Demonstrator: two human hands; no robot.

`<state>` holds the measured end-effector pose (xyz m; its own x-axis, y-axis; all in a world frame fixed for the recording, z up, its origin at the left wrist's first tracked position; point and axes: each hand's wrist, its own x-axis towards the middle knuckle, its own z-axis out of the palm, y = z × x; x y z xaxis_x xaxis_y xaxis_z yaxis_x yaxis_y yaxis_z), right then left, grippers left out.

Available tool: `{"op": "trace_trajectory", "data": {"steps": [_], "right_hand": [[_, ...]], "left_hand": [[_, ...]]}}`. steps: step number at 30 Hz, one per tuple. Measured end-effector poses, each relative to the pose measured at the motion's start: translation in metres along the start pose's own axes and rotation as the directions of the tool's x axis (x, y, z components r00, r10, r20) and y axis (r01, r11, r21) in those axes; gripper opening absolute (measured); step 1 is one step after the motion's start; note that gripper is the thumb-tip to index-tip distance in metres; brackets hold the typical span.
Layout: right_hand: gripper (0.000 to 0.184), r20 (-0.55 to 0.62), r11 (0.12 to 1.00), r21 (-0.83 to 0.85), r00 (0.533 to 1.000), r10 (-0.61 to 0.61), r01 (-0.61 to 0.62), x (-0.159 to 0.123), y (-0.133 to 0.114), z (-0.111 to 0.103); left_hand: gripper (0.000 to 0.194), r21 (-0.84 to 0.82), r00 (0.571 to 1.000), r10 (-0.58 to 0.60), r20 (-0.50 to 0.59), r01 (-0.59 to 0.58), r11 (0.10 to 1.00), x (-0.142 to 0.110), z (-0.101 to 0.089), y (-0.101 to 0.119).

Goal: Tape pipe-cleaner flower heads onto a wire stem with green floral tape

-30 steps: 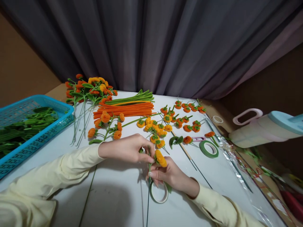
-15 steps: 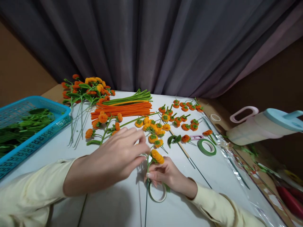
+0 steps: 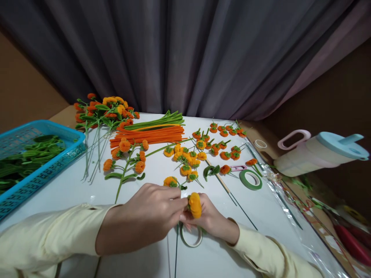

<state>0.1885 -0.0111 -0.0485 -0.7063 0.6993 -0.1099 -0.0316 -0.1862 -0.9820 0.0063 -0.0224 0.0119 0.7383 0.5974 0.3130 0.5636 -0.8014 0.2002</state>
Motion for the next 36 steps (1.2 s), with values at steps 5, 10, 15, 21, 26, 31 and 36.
{"op": "trace_trajectory", "data": {"steps": [5, 10, 15, 21, 26, 31, 36], "right_hand": [[0.043, 0.03, 0.999, 0.047, 1.0, 0.004, -0.005, 0.002, 0.001, -0.001], [0.036, 0.033, 0.988, 0.148, 0.998, 0.046, -0.051, 0.001, 0.005, -0.001], [0.038, 0.047, 0.988, 0.141, 0.997, 0.054, -0.06, 0.0, 0.002, -0.002], [0.032, 0.078, 0.991, 0.118, 0.995, 0.055, -0.064, 0.001, 0.0, -0.003], [0.03, 0.114, 0.993, 0.09, 0.991, 0.063, -0.074, 0.001, 0.0, -0.004], [0.031, 0.118, 0.994, 0.08, 0.991, 0.062, -0.071, 0.0, -0.001, -0.004], [0.032, 0.114, 0.994, 0.085, 0.992, 0.061, -0.071, -0.002, -0.002, -0.004]], "left_hand": [[0.017, -0.014, 0.998, 0.021, 0.061, -0.02, 1.0, 0.003, -0.003, 0.004], [0.023, -0.016, 0.995, 0.012, 0.099, -0.01, 1.0, 0.002, -0.005, 0.001], [0.018, -0.33, 0.959, -0.247, 0.142, 0.281, 0.901, 0.0, -0.023, -0.013], [0.015, -0.583, 0.92, -0.307, 0.246, 0.393, 0.711, -0.01, -0.024, -0.035], [0.033, -0.584, 0.938, -0.241, 0.248, 0.343, 0.736, -0.002, -0.013, -0.043], [0.025, -0.642, 0.965, -0.009, 0.261, 0.181, 0.745, 0.016, -0.012, -0.052], [0.025, -0.631, 0.888, -0.005, 0.46, 0.331, 0.701, 0.027, -0.011, -0.057]]}}
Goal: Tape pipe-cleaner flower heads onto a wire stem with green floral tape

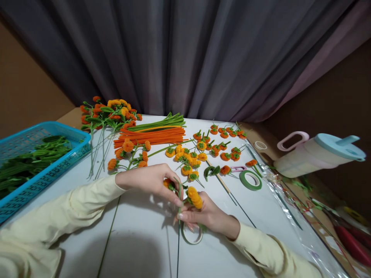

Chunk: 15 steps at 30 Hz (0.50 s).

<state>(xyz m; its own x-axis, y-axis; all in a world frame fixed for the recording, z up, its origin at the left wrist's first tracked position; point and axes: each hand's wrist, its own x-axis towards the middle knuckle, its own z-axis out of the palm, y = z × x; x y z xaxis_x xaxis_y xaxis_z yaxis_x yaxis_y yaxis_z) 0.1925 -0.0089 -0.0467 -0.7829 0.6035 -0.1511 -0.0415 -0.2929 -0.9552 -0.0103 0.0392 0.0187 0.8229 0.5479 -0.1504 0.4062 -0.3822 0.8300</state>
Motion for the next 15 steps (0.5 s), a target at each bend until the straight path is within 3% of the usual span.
{"op": "trace_trajectory", "data": {"steps": [2, 7, 15], "right_hand": [[0.033, -0.012, 1.0, -0.015, 1.0, -0.008, 0.008, 0.0, 0.0, 0.001], [0.032, -0.057, 0.994, -0.095, 0.996, -0.066, 0.06, 0.001, 0.001, 0.002], [0.026, -0.204, 0.959, -0.276, 0.972, -0.115, 0.055, -0.006, -0.013, 0.012]], "left_hand": [[0.025, 0.007, 0.998, -0.061, 0.001, 0.061, 0.998, 0.001, 0.001, 0.0], [0.027, -0.026, 0.998, -0.052, -0.045, 0.051, 0.998, -0.001, 0.004, -0.002], [0.028, -0.062, 0.985, -0.148, -0.091, 0.143, 0.988, -0.004, 0.007, -0.006]]}}
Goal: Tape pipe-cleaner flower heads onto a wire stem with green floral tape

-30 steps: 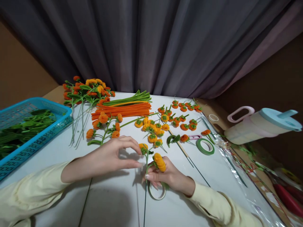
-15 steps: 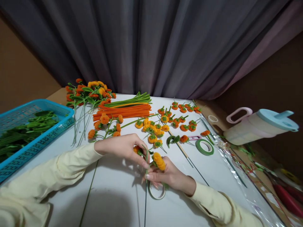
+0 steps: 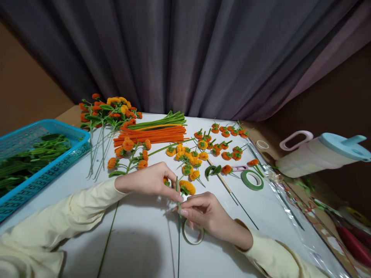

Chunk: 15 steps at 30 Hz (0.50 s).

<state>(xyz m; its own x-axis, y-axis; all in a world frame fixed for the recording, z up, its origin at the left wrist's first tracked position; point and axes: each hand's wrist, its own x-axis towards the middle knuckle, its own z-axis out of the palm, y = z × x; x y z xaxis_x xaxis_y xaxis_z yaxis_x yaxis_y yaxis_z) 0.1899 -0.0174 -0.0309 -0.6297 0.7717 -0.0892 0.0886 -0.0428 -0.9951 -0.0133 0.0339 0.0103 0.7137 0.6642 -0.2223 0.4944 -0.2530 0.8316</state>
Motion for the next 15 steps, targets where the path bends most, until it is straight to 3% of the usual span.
{"op": "trace_trajectory", "data": {"steps": [8, 15], "right_hand": [[0.037, -0.079, 0.954, -0.296, 0.996, 0.029, -0.051, -0.005, -0.021, 0.013], [0.04, -0.115, 0.955, -0.295, 0.993, -0.032, -0.004, -0.006, -0.017, 0.012]], "left_hand": [[0.027, -0.009, 0.994, -0.098, -0.053, 0.097, 0.995, 0.0, 0.003, 0.002], [0.025, -0.32, 0.979, -0.193, 0.07, 0.206, 0.925, 0.0, 0.001, 0.009]]}}
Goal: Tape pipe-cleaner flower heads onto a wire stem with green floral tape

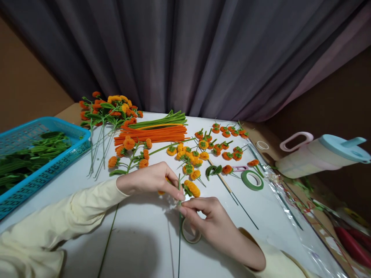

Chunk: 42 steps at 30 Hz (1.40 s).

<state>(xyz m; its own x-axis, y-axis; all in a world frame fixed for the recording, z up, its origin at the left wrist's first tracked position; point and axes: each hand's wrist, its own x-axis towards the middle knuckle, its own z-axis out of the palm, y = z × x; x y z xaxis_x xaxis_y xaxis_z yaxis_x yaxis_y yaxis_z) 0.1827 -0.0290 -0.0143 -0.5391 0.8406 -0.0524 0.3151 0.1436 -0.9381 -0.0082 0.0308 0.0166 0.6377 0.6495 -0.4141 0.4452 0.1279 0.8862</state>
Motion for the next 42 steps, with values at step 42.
{"op": "trace_trajectory", "data": {"steps": [42], "right_hand": [[0.034, 0.143, 0.864, 0.479, 0.985, 0.093, -0.151, -0.003, 0.025, 0.001]], "left_hand": [[0.026, 0.179, 0.969, 0.245, 0.016, -0.244, 0.953, -0.004, 0.001, -0.003]]}}
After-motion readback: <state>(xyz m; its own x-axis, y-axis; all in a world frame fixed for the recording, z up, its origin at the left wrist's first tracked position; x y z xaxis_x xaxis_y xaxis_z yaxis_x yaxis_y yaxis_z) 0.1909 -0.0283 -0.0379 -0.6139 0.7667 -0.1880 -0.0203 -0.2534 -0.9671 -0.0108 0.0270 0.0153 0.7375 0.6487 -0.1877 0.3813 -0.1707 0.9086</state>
